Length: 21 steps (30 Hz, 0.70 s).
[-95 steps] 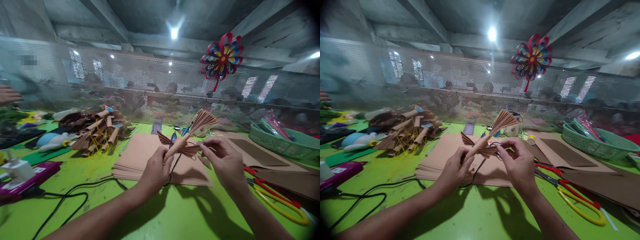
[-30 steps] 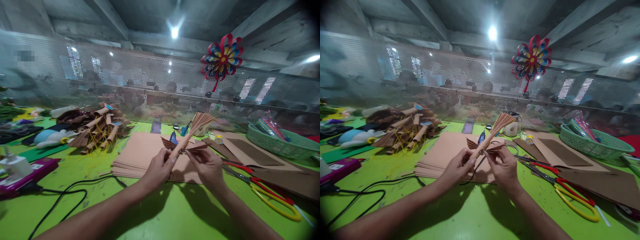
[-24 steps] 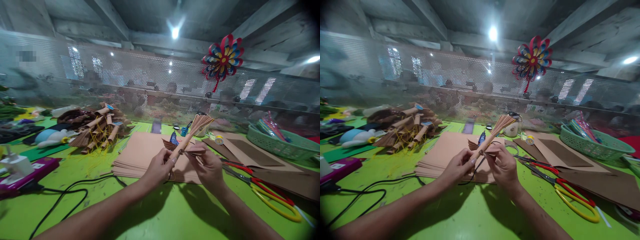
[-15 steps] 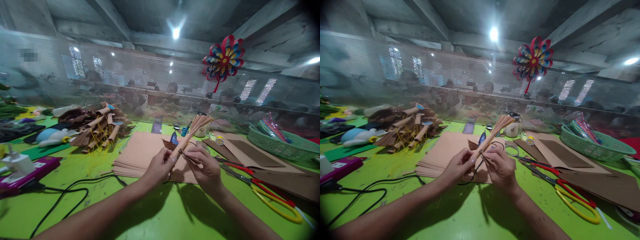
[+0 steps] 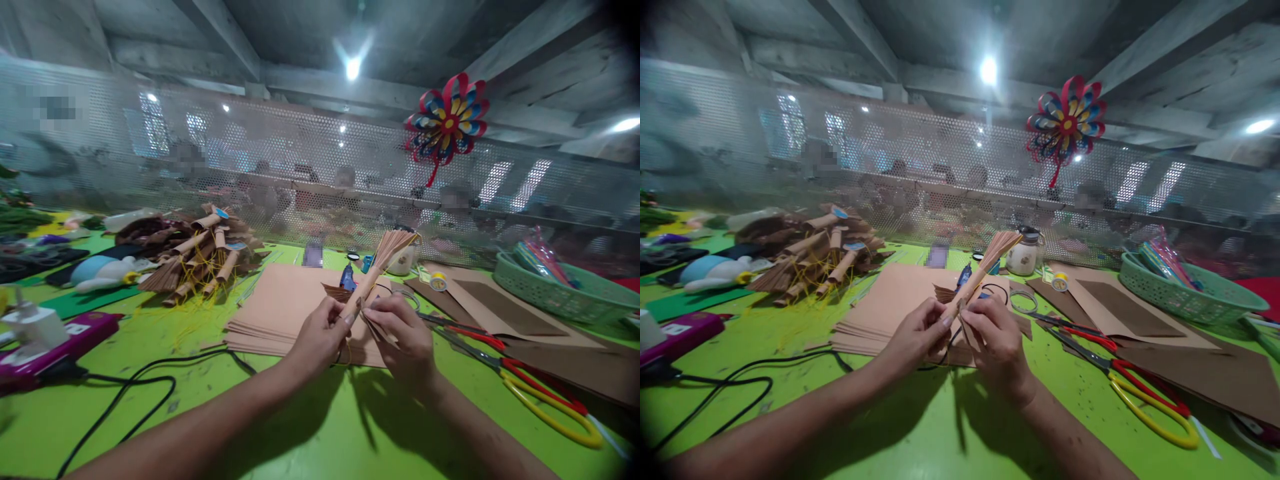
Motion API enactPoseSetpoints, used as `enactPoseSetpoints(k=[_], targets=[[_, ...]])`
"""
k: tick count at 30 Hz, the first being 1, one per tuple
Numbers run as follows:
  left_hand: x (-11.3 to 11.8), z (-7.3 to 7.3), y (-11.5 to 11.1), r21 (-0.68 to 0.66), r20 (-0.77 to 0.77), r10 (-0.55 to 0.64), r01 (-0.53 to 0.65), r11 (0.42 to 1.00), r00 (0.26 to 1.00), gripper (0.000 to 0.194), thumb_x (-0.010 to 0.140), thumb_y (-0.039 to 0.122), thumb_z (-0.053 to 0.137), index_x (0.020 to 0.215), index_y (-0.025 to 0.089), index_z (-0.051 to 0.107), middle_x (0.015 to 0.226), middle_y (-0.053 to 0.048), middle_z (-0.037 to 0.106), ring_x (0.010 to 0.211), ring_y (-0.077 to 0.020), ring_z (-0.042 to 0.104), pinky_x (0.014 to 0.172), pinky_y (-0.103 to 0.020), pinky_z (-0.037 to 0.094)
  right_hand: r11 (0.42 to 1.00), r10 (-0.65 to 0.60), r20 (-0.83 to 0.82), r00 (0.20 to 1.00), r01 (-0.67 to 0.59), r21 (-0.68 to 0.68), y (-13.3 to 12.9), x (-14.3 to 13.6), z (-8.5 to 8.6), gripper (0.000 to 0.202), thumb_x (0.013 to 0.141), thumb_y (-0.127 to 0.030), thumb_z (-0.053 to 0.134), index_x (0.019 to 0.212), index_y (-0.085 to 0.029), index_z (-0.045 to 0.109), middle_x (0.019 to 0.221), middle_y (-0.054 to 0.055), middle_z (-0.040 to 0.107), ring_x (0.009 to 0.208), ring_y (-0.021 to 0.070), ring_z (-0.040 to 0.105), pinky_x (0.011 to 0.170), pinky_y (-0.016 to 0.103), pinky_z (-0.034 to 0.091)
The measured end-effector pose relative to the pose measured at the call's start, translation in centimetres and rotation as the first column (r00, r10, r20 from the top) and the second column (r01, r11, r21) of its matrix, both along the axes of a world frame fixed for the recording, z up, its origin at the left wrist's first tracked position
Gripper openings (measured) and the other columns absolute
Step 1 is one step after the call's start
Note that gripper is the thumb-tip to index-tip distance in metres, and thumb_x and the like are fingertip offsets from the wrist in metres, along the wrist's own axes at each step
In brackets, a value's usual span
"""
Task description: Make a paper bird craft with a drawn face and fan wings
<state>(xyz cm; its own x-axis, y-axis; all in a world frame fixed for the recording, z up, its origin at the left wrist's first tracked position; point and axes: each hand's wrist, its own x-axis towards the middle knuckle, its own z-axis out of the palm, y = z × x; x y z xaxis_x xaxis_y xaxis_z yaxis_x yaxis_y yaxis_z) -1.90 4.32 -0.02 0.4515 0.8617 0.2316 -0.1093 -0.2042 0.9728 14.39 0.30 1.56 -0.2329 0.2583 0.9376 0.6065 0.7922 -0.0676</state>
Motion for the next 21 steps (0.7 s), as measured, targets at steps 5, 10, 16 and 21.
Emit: enactPoseSetpoints(k=[5,10,16,21], targets=[[0.16,0.18,-0.22,-0.043,0.032,-0.005,0.007,0.999,0.999,0.038,0.079,0.052,0.067,0.082,0.019,0.048,0.058,0.004,0.05,0.046,-0.0085,0.041,0.045,-0.021,0.029,0.997,-0.063,0.046,0.997,0.061,0.042,0.08,-0.03,-0.37,0.031,0.082,0.004,0.063,0.104,-0.019,0.066,0.093,0.011,0.066,0.087,0.0224,0.055,0.07,0.039,0.052],[0.23,0.43,-0.45,-0.076,0.057,-0.008,0.012,0.997,0.998,0.038,0.078,0.051,0.069,0.081,0.019,0.048,0.058,0.005,0.05,0.046,-0.0085,0.041,0.045,-0.021,0.03,0.99,-0.125,0.054,0.991,0.121,0.072,-0.27,-0.12,-0.53,0.032,0.082,0.004,0.064,0.106,-0.018,0.066,0.1,0.013,0.07,0.091,0.0245,0.054,0.074,0.042,0.053],[0.28,0.58,-0.6,-0.084,0.049,0.008,-0.004,0.996,0.999,0.038,0.077,0.052,0.068,0.081,0.019,0.049,0.057,0.005,0.05,0.046,-0.0087,0.041,0.045,-0.02,0.03,0.986,-0.151,0.052,0.987,0.147,0.077,-0.19,-0.22,-0.8,0.031,0.08,0.005,0.065,0.103,-0.017,0.067,0.098,0.014,0.072,0.091,0.0254,0.055,0.074,0.043,0.054],[0.24,0.54,-0.81,-0.087,0.041,0.016,-0.013,0.996,0.999,0.037,0.077,0.052,0.067,0.08,0.02,0.048,0.056,0.006,0.05,0.045,-0.0086,0.04,0.044,-0.02,0.03,0.986,-0.147,0.039,0.988,0.143,0.084,-0.07,-0.36,-1.06,0.035,0.08,0.004,0.064,0.108,-0.018,0.067,0.097,0.013,0.074,0.088,0.0249,0.057,0.071,0.043,0.055]])
